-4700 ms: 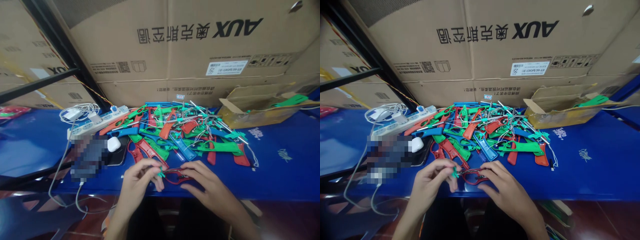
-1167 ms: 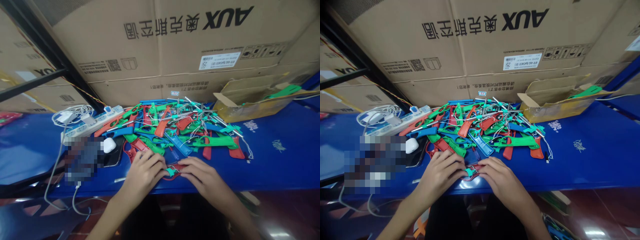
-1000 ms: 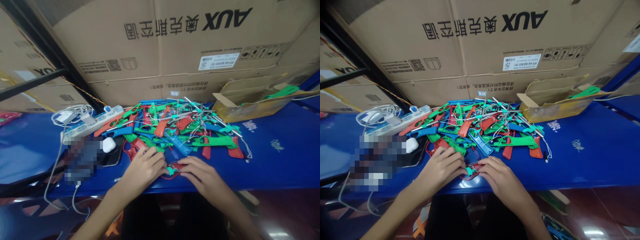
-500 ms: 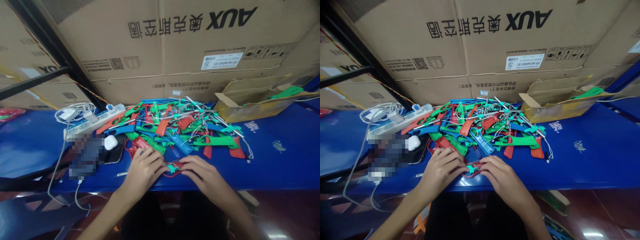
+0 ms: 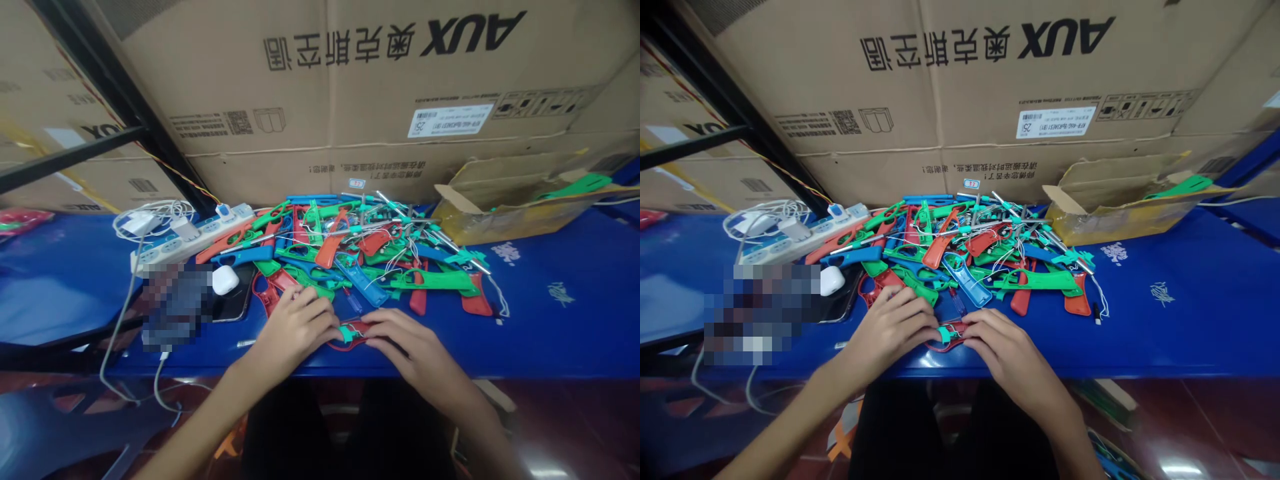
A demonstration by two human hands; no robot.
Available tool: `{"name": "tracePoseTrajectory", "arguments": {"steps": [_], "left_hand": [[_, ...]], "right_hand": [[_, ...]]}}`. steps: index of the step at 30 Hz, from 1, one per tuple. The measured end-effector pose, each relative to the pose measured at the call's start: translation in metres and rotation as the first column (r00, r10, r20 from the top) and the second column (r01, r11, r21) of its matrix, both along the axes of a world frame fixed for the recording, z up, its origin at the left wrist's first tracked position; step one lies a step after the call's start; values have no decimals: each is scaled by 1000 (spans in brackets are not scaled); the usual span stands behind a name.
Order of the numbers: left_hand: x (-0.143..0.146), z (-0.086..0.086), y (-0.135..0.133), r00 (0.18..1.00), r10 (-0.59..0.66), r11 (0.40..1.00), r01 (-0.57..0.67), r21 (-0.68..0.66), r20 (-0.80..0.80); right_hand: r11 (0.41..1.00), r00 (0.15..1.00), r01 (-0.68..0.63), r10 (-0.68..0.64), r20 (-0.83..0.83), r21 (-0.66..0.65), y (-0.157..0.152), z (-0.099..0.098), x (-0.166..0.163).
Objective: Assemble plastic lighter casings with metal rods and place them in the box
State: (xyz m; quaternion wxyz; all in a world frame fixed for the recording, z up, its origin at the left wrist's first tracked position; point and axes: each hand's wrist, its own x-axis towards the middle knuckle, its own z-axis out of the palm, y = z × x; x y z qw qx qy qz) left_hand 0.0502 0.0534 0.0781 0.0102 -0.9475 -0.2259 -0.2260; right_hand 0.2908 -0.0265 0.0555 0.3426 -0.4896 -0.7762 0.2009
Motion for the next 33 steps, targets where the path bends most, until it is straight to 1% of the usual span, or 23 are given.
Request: {"name": "tracePoseTrajectory", "arguments": {"steps": [4,10,14,17,22,24,28,33], "left_hand": [[0,2,10,999,-29,1000,29,-9,-41],[-3,-5,5,999,-9,998,12,-60,41],[-4,-6,4,999,-12,995,16,-98,40],[-3,-1,5,1000,-7,994,7,-108,-5],[-1,7,7,992,12,997,-21,-76,-125],[0,10,8,990,7,997,-18,-78,-144],[-1,10,10,993,-12,987,-7,-160,-119],[2,4,10,995,-36,974,13,-227,-98]], "right_hand": [[1000,1000,8,-8,-4,4,1,0,0],[1000,1000,-4,4,13,13,2,-1,0],[1000,1000,-13,13,17,22,2,-3,0],[999,1000,-9,8,23,40,2,-5,1],[999,1000,-7,6,20,37,2,-5,0],[999,1000,-8,7,17,33,2,-5,0],[999,1000,-7,7,14,35,2,-5,-1],[999,1000,8,-9,14,47,1,-5,-1]]}}
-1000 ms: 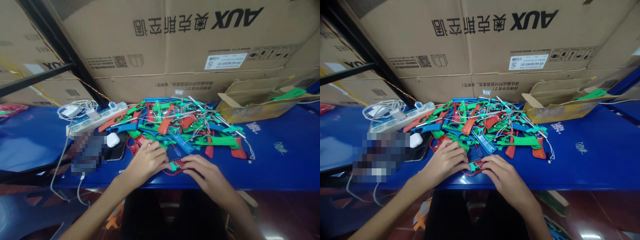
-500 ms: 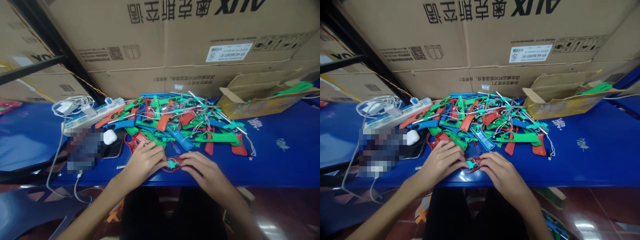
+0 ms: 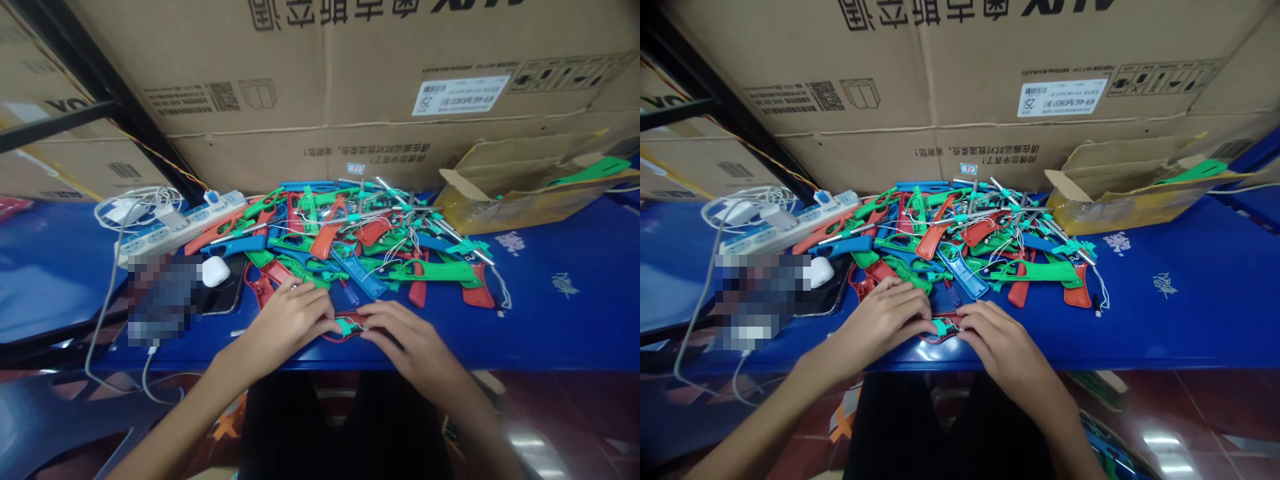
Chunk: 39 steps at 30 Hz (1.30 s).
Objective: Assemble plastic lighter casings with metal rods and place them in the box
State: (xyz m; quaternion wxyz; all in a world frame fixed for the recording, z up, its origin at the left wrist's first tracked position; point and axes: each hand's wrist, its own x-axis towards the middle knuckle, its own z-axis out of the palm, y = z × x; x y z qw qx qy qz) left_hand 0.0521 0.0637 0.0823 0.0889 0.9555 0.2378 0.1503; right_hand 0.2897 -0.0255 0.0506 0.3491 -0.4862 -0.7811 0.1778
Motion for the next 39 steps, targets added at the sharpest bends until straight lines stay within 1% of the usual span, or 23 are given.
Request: {"name": "tracePoseTrajectory", "arguments": {"steps": [7,11,17,23,28,32,39], "left_hand": [[-4,-4,-2,997,39,999,-38,-24,64],[-6,-7,0,995,31,998,-26,-51,98],[-6,-12,1,990,18,1000,-16,-20,136],[-9,-10,0,991,27,1000,-28,5,135],[-8,-8,2,991,-6,1000,3,22,133],[-7,-10,2,991,2,1000,-6,28,137],[-8,-12,1,990,35,999,-39,25,140]], "right_hand": [[1000,1000,-23,23,14,6,-1,2,1],[999,999,-33,32,7,30,-2,1,1],[998,999,-52,53,-11,35,0,6,2],[995,996,-91,91,0,34,1,6,2],[994,993,-113,113,-27,-1,3,5,1],[995,994,-95,94,-55,-15,4,6,0],[997,996,-81,81,-23,4,1,1,-2]]}}
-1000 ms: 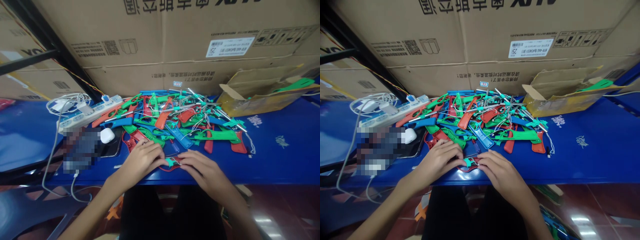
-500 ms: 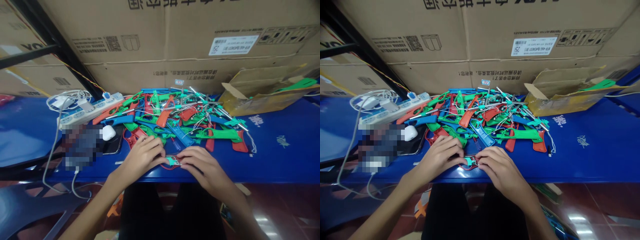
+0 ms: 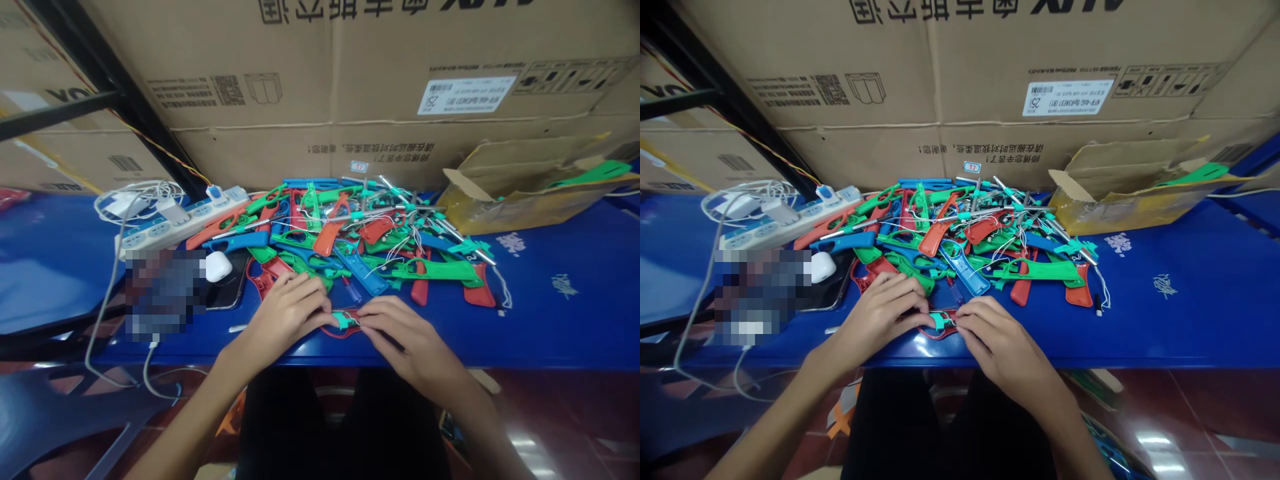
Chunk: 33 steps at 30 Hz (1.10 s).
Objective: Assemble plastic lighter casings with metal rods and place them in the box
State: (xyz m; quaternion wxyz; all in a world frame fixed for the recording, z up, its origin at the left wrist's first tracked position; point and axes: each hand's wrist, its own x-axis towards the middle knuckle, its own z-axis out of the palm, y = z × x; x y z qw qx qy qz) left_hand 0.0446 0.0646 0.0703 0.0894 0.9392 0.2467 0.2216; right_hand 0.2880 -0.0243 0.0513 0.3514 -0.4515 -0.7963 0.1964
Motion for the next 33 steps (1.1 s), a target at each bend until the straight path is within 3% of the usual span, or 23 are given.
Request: {"name": "tracePoseTrajectory", "arguments": {"steps": [18,24,33], "left_hand": [[4,-2,-3,1000,16,1000,-15,17,-13],[2,4,-21,996,87,971,-84,225,-5],[-14,-9,-50,989,145,976,-146,161,17]], "right_hand": [[1000,998,-12,11,64,11,0,1,0],[1000,994,7,-10,105,31,-1,2,-2],[961,961,64,-132,244,267,-4,-5,-3]]}}
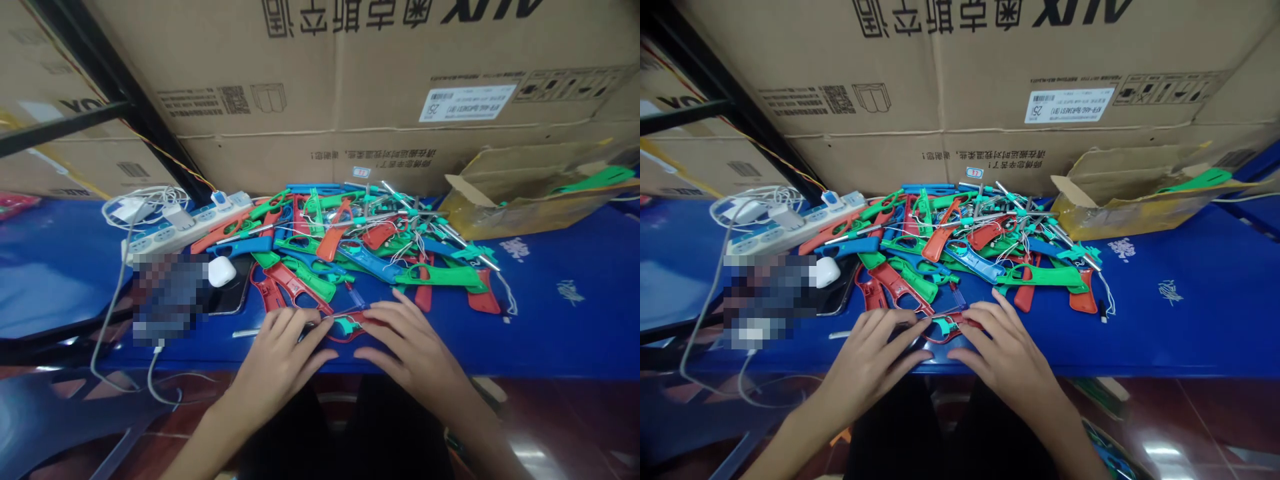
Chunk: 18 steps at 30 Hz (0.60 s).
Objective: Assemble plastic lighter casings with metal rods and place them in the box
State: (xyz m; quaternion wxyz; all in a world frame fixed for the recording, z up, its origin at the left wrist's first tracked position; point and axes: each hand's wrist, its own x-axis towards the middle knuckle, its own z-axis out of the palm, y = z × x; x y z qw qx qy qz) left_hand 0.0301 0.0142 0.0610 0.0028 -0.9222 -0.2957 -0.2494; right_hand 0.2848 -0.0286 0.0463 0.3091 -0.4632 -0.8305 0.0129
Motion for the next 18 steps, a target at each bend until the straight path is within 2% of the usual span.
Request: {"name": "tracePoseTrajectory", "arguments": {"steps": [6,9,12,18], "left_hand": [[-15,4,0,983,129,990,-120,-77,132],[-14,3,2,988,115,987,-102,-126,102],[-7,0,2,989,89,986,-71,-153,116],[6,-4,3,977,124,982,-95,-163,175]], "right_hand": [[1000,995,10,-11,99,15,-2,2,0],[1000,986,-10,10,169,-5,-1,1,0],[1000,985,-2,5,172,-22,-1,0,-1],[999,986,-21,28,167,-41,-1,0,-1]]}}
